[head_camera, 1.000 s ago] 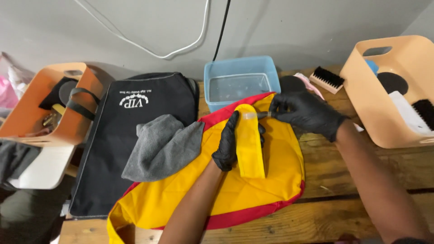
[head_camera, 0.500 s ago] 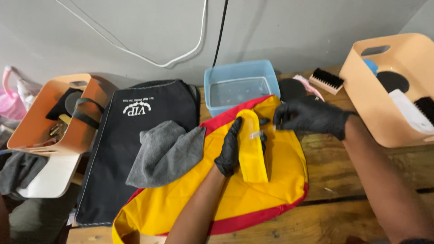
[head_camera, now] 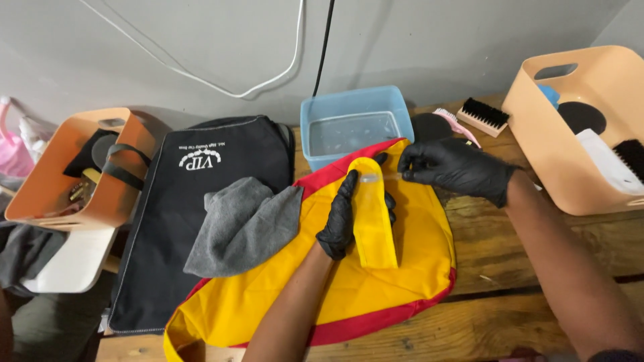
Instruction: The person uses a small brush to scrub a white substance off a yellow and red garment laid on a wooden table. They repeatedly dip the brush into a blue water container, scrub different sections of the garment, and wipe the area with a gray cloth. The garment is folded and repositioned multiple times during the process.
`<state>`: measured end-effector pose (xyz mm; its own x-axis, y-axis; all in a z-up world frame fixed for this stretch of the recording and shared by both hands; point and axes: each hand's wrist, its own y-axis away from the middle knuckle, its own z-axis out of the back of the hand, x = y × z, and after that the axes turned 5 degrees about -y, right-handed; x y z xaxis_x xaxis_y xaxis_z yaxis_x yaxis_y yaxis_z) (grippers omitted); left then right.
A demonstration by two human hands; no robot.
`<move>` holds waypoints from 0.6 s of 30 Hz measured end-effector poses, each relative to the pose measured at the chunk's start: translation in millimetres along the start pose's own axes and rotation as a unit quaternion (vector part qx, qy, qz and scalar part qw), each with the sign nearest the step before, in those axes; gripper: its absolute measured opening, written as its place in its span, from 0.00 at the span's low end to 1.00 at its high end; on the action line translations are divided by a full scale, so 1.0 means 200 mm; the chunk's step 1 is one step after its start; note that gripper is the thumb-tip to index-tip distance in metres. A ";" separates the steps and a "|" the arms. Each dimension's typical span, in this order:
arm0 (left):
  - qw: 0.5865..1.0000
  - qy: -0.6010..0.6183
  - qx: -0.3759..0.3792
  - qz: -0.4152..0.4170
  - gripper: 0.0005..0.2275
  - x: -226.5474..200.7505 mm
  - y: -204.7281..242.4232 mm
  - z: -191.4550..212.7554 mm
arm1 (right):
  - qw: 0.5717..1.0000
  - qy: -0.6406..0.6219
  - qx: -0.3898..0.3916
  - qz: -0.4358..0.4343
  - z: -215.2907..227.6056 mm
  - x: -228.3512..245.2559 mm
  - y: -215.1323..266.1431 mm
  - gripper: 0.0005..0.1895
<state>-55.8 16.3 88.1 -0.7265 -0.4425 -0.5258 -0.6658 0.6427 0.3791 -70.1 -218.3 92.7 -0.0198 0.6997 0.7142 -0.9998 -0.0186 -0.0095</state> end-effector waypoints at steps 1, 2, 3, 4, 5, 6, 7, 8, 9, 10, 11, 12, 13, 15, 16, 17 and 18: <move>1.000 0.030 0.002 0.006 0.23 -0.01 0.01 -0.01 | 0.999 -0.021 0.028 -0.010 -0.01 0.02 0.01 0.17; 0.998 0.060 0.005 0.012 0.22 -0.02 0.02 -0.03 | 0.997 -0.041 0.056 -0.021 -0.02 0.04 0.03 0.18; 0.998 0.058 0.008 0.008 0.22 -0.03 0.01 -0.02 | 0.998 -0.040 0.054 -0.017 -0.03 0.02 0.01 0.18; 1.000 0.025 0.016 -0.002 0.24 -0.03 0.00 -0.01 | 0.999 -0.031 0.018 0.039 -0.04 0.01 -0.01 0.15; 1.000 -0.004 0.022 -0.009 0.25 -0.01 0.00 0.01 | 0.996 -0.024 -0.014 0.089 -0.07 -0.02 0.00 0.11; 1.000 -0.003 0.022 -0.009 0.25 -0.01 -0.06 0.07 | 0.996 -0.023 -0.013 0.089 -0.06 0.00 -0.01 0.11; 0.996 0.011 0.090 0.004 0.29 0.00 -0.11 0.13 | 0.991 -0.004 -0.043 0.127 -0.07 0.02 -0.02 0.10; 0.987 0.024 0.157 0.016 0.35 0.01 -0.15 0.19 | 0.984 0.014 -0.073 0.164 -0.08 0.05 -0.02 0.10; 0.987 0.022 0.161 0.014 0.35 0.03 -0.19 0.23 | 0.983 0.017 -0.077 0.167 -0.08 0.05 -0.02 0.10; 0.985 0.030 0.167 0.022 0.37 0.06 -0.23 0.27 | 0.983 0.007 -0.091 0.160 -0.08 0.04 -0.01 0.11; 0.984 0.042 0.170 0.030 0.39 0.09 -0.26 0.31 | 0.983 -0.002 -0.102 0.154 -0.09 0.04 -0.01 0.11; 0.984 0.042 0.172 0.026 0.39 0.09 -0.33 0.33 | 0.982 0.001 -0.101 0.157 -0.09 0.05 -0.03 0.11; 0.984 0.038 0.172 0.019 0.37 0.12 -0.37 0.37 | 0.984 0.000 -0.088 0.153 -0.11 0.05 -0.02 0.12; 0.984 0.031 0.174 0.009 0.36 0.13 -0.42 0.38 | 0.985 0.001 -0.078 0.152 -0.12 0.07 0.04 0.12; 0.987 0.036 0.158 0.003 0.34 0.10 -0.41 0.36 | 0.990 -0.028 -0.043 0.129 -0.10 0.10 0.09 0.13; 0.989 0.043 0.143 -0.007 0.31 0.08 -0.41 0.34 | 0.992 -0.055 -0.006 0.110 -0.07 0.13 0.13 0.15; 0.988 0.042 0.146 -0.012 0.31 0.05 -0.40 0.31 | 0.992 -0.052 -0.007 0.116 -0.05 0.13 0.09 0.15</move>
<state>0.4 -0.5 6.0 -0.7309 -0.5022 -0.4622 -0.6146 0.7787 0.1257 -88.6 -192.3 104.5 -0.2486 0.6003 0.7602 -0.9686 -0.1598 -0.1906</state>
